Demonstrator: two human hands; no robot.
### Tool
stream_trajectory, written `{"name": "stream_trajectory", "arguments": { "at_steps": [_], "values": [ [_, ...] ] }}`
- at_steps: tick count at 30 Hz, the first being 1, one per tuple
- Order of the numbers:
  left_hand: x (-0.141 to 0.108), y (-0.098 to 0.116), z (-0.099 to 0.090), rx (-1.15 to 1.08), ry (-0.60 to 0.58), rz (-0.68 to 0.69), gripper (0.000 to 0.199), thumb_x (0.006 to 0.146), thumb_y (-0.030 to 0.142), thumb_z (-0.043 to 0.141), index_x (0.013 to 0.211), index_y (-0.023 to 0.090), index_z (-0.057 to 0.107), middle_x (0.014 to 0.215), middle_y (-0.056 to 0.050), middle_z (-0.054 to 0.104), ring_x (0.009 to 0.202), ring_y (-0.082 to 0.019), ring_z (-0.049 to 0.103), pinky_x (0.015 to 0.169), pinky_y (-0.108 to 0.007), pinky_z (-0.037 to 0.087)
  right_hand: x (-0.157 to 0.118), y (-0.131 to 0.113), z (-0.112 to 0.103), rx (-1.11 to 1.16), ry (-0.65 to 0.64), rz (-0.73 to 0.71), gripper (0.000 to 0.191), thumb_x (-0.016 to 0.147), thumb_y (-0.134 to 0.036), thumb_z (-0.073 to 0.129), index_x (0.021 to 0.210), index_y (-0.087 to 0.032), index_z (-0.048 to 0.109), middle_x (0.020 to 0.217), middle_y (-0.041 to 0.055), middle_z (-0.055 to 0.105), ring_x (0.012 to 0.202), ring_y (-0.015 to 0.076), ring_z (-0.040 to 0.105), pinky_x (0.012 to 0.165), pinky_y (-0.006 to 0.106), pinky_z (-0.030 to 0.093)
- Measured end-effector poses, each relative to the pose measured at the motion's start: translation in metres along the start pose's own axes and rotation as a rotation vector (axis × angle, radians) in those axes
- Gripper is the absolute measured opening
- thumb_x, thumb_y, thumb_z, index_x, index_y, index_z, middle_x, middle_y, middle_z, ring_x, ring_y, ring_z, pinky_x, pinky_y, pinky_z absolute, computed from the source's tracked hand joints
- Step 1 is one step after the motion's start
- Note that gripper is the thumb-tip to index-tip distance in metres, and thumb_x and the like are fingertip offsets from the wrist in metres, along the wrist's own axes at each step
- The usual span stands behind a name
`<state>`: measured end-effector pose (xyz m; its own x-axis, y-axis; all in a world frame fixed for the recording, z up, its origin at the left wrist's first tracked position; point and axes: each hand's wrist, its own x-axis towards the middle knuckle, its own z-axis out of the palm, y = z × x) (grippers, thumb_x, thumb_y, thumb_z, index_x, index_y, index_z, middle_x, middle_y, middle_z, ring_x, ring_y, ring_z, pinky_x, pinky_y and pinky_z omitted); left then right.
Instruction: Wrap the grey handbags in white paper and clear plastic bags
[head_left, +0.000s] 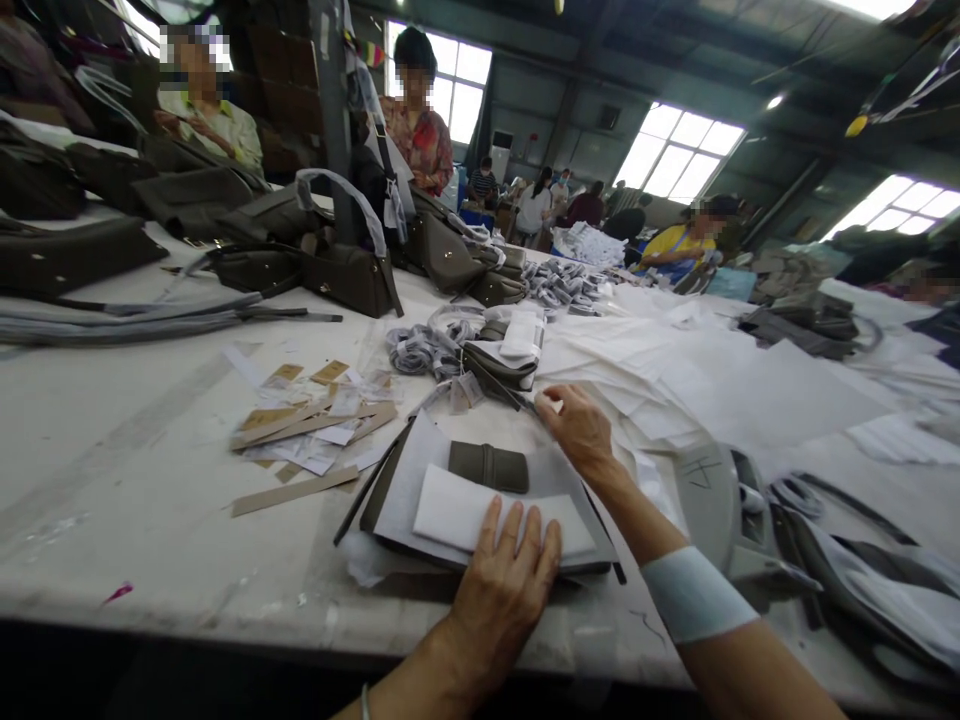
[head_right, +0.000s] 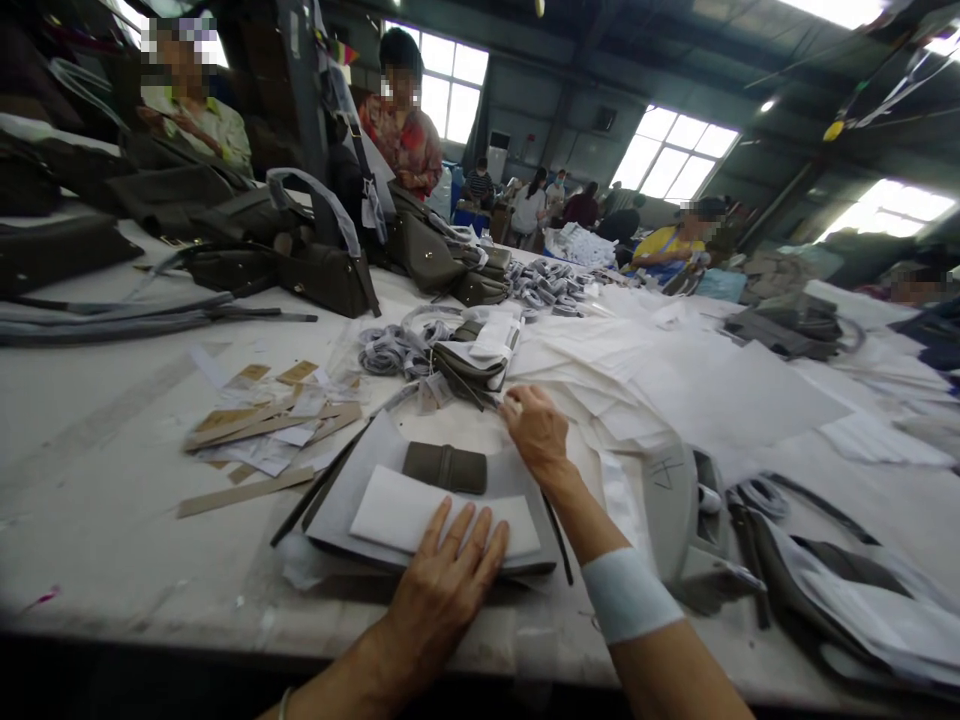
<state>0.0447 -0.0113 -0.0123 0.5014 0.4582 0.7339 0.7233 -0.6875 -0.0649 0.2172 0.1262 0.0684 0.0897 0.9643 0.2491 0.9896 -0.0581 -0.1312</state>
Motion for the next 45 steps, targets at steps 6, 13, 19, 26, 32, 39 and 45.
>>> {"name": "stream_trajectory", "arguments": {
  "at_steps": [6,13,19,26,32,39,45],
  "values": [
    [-0.001,-0.002,0.001,0.026,-0.008,0.024,0.036,0.1,0.023,0.036,0.125,0.018,0.061,0.119,-0.008,0.068,0.114,-0.026,0.06,0.11,-0.052,0.034,0.006,0.033,0.016,-0.148,-0.06,0.04,0.028,0.091,-0.04,0.058,0.109,-0.02,0.069,0.106,0.0097,0.071,0.097,0.0251,0.063,0.081,0.032,0.041],
    [-0.002,-0.003,-0.001,0.066,-0.05,0.066,0.04,0.1,0.027,0.037,0.138,0.023,0.05,0.123,-0.009,0.066,0.117,-0.027,0.059,0.11,-0.054,0.034,-0.019,0.076,0.003,-0.206,-0.013,0.071,0.016,0.089,-0.028,0.061,0.096,-0.02,0.073,0.106,0.0107,0.072,0.104,0.028,0.06,0.09,0.039,0.036],
    [-0.004,-0.002,0.002,0.019,-0.042,0.038,0.038,0.1,0.027,0.039,0.135,0.024,0.054,0.124,-0.008,0.066,0.12,-0.028,0.058,0.111,-0.054,0.034,-0.02,0.051,-0.012,0.049,-0.102,0.002,0.024,0.093,-0.03,0.052,0.097,-0.023,0.075,0.104,0.0059,0.073,0.1,0.0213,0.063,0.09,0.031,0.041],
    [-0.003,-0.004,0.001,0.031,-0.024,0.057,0.039,0.1,0.027,0.036,0.135,0.025,0.054,0.122,-0.007,0.067,0.117,-0.027,0.059,0.11,-0.052,0.036,0.012,-0.001,0.022,0.027,-0.377,0.073,0.016,0.073,-0.032,0.071,0.077,-0.016,0.074,0.085,0.0124,0.075,0.084,0.0249,0.069,0.068,0.028,0.047],
    [-0.004,-0.005,0.001,0.071,-0.033,0.071,0.041,0.101,0.029,0.036,0.138,0.026,0.051,0.121,-0.007,0.067,0.116,-0.027,0.059,0.108,-0.052,0.036,0.028,-0.004,0.03,0.026,-0.454,0.158,0.022,0.065,-0.034,0.076,0.08,-0.018,0.072,0.088,0.0126,0.074,0.087,0.0276,0.069,0.065,0.03,0.048],
    [-0.007,-0.004,0.003,0.102,-0.109,0.112,0.042,0.101,0.029,0.036,0.141,0.025,0.046,0.127,-0.011,0.063,0.117,-0.027,0.059,0.106,-0.054,0.037,0.02,0.005,0.032,0.202,-0.409,0.187,0.016,0.059,-0.027,0.077,0.059,-0.019,0.064,0.062,0.0028,0.066,0.065,0.0194,0.064,0.057,0.025,0.043],
    [-0.004,-0.005,-0.002,0.038,-0.135,0.08,0.04,0.1,0.028,0.04,0.138,0.026,0.049,0.125,-0.009,0.064,0.118,-0.027,0.058,0.108,-0.052,0.037,-0.001,0.023,0.031,0.579,-0.205,0.143,0.02,0.068,-0.037,0.067,0.068,-0.019,0.06,0.059,-0.0037,0.06,0.062,0.0138,0.056,0.057,0.023,0.041]
  ]
}}
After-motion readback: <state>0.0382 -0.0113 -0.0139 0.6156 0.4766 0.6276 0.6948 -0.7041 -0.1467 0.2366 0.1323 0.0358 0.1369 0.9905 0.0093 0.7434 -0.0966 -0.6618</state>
